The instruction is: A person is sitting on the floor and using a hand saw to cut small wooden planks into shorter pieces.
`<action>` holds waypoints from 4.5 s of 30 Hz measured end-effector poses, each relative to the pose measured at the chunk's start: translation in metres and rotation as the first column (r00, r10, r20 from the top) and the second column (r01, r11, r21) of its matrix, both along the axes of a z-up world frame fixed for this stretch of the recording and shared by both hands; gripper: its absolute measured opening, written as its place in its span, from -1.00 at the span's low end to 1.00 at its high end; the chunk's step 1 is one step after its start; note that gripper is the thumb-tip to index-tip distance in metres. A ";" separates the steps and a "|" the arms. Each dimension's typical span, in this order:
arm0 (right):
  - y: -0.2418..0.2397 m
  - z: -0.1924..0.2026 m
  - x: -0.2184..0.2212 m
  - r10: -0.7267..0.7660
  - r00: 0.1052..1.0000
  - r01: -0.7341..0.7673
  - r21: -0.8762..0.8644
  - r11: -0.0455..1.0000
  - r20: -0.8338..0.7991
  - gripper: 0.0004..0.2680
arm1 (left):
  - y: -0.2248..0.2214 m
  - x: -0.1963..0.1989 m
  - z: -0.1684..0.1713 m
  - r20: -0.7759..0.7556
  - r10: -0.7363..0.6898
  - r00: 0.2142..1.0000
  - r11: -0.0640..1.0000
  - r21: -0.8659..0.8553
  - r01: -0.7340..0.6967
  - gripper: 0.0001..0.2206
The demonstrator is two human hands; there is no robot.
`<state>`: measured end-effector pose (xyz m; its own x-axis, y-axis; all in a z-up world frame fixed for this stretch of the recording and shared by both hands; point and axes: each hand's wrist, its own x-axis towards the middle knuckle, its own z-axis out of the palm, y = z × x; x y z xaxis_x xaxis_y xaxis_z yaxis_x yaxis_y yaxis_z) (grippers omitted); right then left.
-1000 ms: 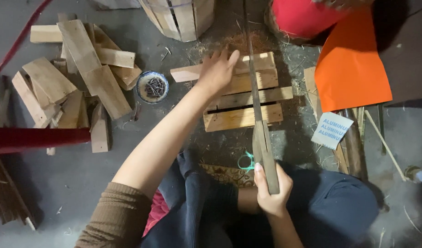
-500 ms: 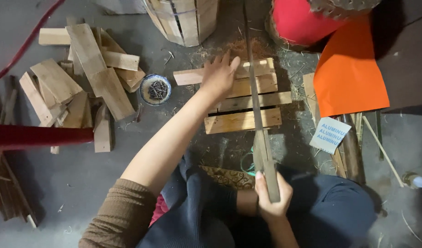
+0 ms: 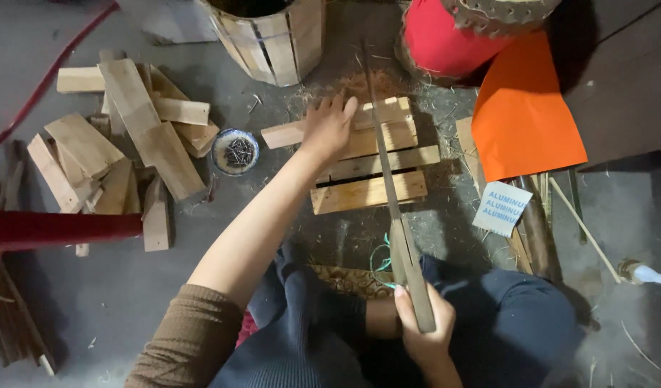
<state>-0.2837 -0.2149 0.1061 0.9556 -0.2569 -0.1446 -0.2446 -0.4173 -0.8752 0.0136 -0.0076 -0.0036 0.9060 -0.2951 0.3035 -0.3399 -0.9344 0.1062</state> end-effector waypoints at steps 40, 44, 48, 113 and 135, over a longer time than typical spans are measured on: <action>0.003 -0.006 0.028 0.094 0.985 -0.112 0.129 0.985 0.142 -0.97 | 0.002 -0.007 0.002 -0.027 -0.030 0.999 0.996 0.081 0.032 -0.76; -0.005 -0.021 0.011 0.021 0.997 -0.040 0.276 0.960 0.073 -0.99 | 0.000 -0.012 0.006 -0.048 -0.045 0.998 0.995 0.092 0.049 -0.78; 0.009 -0.008 0.026 0.029 0.998 -0.045 0.257 0.965 0.064 -0.99 | -0.001 -0.008 0.010 -0.131 -0.037 0.991 0.995 0.085 0.048 -0.84; 0.012 -0.030 0.036 0.055 0.979 -0.105 0.254 0.962 0.196 -0.93 | -0.001 0.002 -0.023 0.076 0.022 0.997 0.999 0.048 -0.026 -0.63; -0.002 -0.022 0.007 0.062 0.993 -0.066 0.040 0.997 0.097 -0.95 | -0.003 -0.003 -0.002 -0.166 -0.005 0.986 0.994 0.104 0.023 -0.73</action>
